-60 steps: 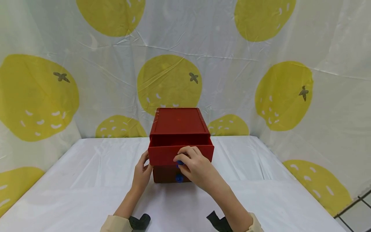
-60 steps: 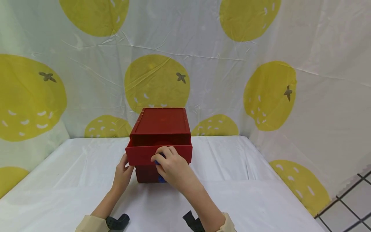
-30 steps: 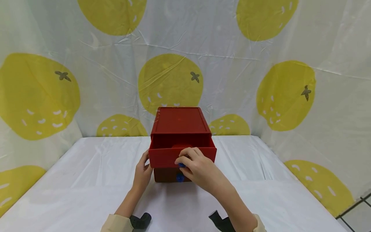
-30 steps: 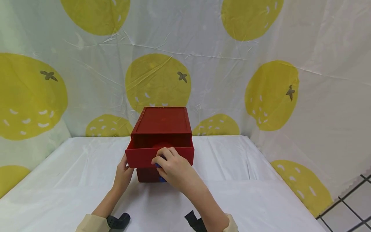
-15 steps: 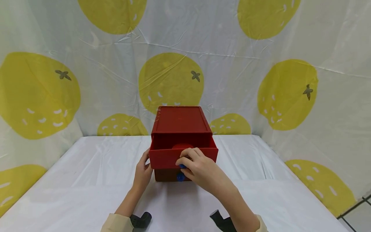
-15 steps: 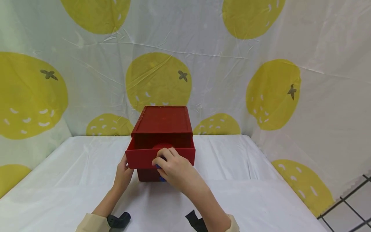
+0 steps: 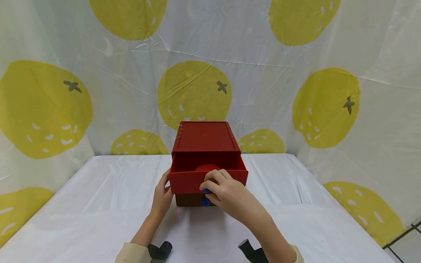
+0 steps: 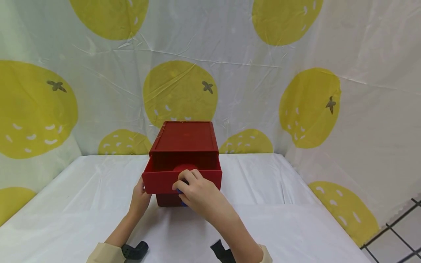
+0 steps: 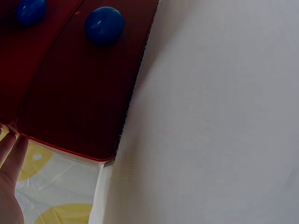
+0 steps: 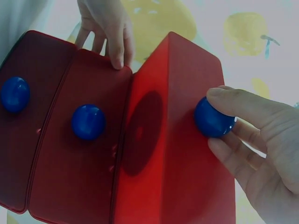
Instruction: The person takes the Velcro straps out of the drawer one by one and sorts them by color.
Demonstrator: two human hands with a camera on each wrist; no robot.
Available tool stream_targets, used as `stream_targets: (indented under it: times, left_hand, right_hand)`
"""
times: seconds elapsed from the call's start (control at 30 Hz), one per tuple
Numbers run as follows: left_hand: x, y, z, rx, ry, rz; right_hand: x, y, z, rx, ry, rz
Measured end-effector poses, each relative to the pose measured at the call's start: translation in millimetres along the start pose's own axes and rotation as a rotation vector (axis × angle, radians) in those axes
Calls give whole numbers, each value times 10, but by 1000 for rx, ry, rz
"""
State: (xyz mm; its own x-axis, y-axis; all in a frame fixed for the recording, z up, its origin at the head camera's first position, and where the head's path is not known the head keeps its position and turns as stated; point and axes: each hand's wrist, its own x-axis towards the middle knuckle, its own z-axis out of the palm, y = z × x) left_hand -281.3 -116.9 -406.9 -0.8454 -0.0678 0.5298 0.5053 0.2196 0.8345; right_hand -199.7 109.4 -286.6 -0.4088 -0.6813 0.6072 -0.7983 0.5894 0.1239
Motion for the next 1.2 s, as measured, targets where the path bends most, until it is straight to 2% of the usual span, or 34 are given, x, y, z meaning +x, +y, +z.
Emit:
stream_targets:
  times: [0.4,0.43,0.63,0.67,1.0,1.1,1.2]
  left_hand:
    - [-11,16,0,7,0,-23]
    - [-18,65,1,18,-1,-27]
    - [-15,94,-3,28,-8,-67]
    - [-10,48,-3,23,-6,-62]
    - [-17,-1,19,30,37,77]
    - [-17,5,17,17,30,77]
    - [-12,14,10,-2,16,40]
  right_hand:
    - [-15,-31,-30,-5,-23,-2]
    - [-14,-31,-32,-7,-24,-4]
    - [-8,-31,-42,-7,-33,-5]
    - [-7,-30,-44,-6,-33,-5]
    - [4,-3,-44,4,-1,-32]
    - [10,6,-40,16,15,-45]
    - [18,10,-40,30,26,-55]
